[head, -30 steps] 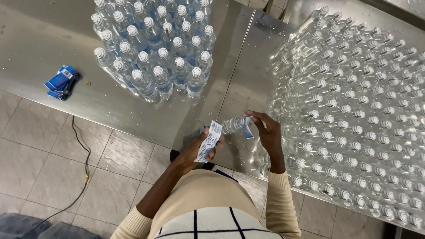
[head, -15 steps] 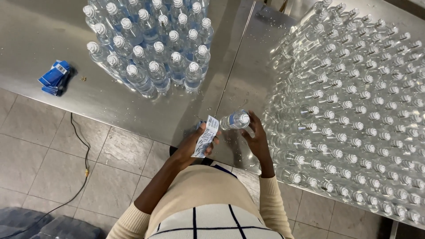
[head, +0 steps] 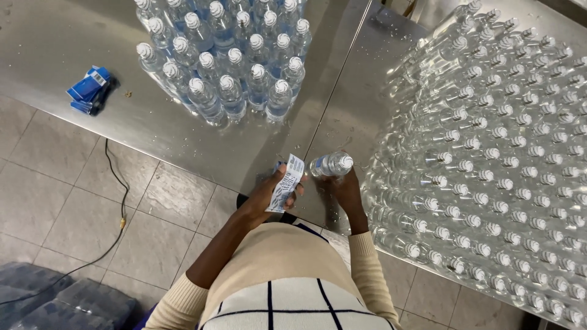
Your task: Manually applying labels to plastic water bottles at a production workstation.
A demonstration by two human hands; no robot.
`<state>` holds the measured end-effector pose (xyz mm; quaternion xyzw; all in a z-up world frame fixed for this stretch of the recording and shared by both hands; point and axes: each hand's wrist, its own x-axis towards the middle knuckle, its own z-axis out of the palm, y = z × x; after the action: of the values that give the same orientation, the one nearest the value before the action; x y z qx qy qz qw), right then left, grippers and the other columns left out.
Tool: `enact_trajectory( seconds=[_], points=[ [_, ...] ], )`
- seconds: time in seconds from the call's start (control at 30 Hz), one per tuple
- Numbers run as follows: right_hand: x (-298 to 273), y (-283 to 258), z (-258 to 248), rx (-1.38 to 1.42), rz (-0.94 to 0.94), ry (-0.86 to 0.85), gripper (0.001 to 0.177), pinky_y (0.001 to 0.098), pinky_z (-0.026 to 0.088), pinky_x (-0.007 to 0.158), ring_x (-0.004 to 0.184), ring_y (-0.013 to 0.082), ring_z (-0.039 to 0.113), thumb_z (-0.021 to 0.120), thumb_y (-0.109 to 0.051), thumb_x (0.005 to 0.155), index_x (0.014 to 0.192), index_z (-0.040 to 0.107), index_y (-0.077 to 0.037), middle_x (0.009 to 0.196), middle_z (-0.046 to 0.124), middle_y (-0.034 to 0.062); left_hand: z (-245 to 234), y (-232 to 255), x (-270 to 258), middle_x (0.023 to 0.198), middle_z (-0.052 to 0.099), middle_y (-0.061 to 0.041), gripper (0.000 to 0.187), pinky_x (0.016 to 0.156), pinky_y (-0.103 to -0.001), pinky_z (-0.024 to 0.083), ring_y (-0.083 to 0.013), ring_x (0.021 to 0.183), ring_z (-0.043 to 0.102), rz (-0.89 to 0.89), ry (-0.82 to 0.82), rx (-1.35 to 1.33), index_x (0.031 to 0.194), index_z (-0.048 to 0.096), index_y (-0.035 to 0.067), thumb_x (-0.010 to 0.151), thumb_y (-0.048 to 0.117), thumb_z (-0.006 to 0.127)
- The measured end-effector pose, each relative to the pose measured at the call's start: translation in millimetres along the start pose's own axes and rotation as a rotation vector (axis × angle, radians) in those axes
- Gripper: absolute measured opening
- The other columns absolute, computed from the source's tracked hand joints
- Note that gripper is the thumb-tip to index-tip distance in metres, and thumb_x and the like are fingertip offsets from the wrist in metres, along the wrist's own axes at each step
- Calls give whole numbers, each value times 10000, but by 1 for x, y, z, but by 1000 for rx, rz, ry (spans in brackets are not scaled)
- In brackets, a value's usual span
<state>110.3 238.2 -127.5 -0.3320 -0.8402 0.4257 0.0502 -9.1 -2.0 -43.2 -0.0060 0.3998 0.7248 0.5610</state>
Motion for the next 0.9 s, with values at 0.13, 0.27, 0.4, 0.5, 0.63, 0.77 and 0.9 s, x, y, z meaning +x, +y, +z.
enact_trajectory(
  seconds=[0.13, 0.27, 0.4, 0.5, 0.63, 0.77, 0.9],
  points=[
    [4, 16, 13, 19, 108, -53, 898, 512, 430, 1286, 1496, 364, 519, 854, -307, 920, 1657, 392, -85, 1634, 544, 170, -7, -4, -1, 1069, 756, -206, 721, 599, -322, 578, -164, 687, 677, 11, 8, -12, 1387, 643, -47, 1129, 609, 488],
    [6, 28, 19, -15, 112, -31, 827, 541, 445, 1271, 1466, 404, 543, 825, -302, 940, 1630, 436, -63, 1603, 567, 203, -9, -4, -1, 1066, 755, -198, 712, 599, -316, 577, -151, 685, 673, 26, 16, -13, 1386, 635, -42, 1135, 603, 471],
    [12, 56, 32, 12, 123, -34, 861, 555, 452, 1261, 1485, 411, 518, 843, -366, 949, 1631, 417, -58, 1621, 547, 209, -11, -4, -1, 1076, 760, -191, 744, 612, -311, 589, -140, 700, 688, 20, 4, 3, 1416, 631, -54, 1128, 615, 480],
    [13, 65, 30, 61, 42, -11, 954, 539, 429, 1273, 1502, 418, 504, 905, -297, 901, 1655, 393, -16, 1636, 526, 235, -11, -3, -2, 1075, 758, -204, 691, 594, -317, 585, -158, 688, 688, 17, 10, -16, 1401, 641, -48, 1144, 571, 473],
    [-5, -21, -5, 186, 3, 103, 1193, 539, 343, 1326, 1542, 463, 428, 1022, -243, 712, 1657, 340, 13, 1622, 488, 310, -14, -2, -2, 1069, 760, -206, 693, 579, -323, 574, -166, 678, 681, 29, 29, -21, 1392, 639, -40, 1144, 583, 468],
    [0, -23, -12, 171, 3, 78, 1030, 503, 398, 1307, 1521, 415, 478, 966, -221, 780, 1641, 423, -61, 1618, 544, 236, -18, -1, -4, 1050, 772, -190, 703, 548, -317, 574, -157, 653, 691, 9, 42, -40, 1374, 650, -25, 1119, 613, 505],
    [31, -33, -5, 212, -9, 3, 952, 559, 515, 1209, 1374, 457, 616, 995, -232, 782, 1564, 481, -57, 1509, 616, 256, -31, -2, -6, 1076, 755, -188, 742, 583, -318, 555, -151, 688, 676, 50, 49, -41, 1422, 631, -23, 1119, 637, 474]
  ],
)
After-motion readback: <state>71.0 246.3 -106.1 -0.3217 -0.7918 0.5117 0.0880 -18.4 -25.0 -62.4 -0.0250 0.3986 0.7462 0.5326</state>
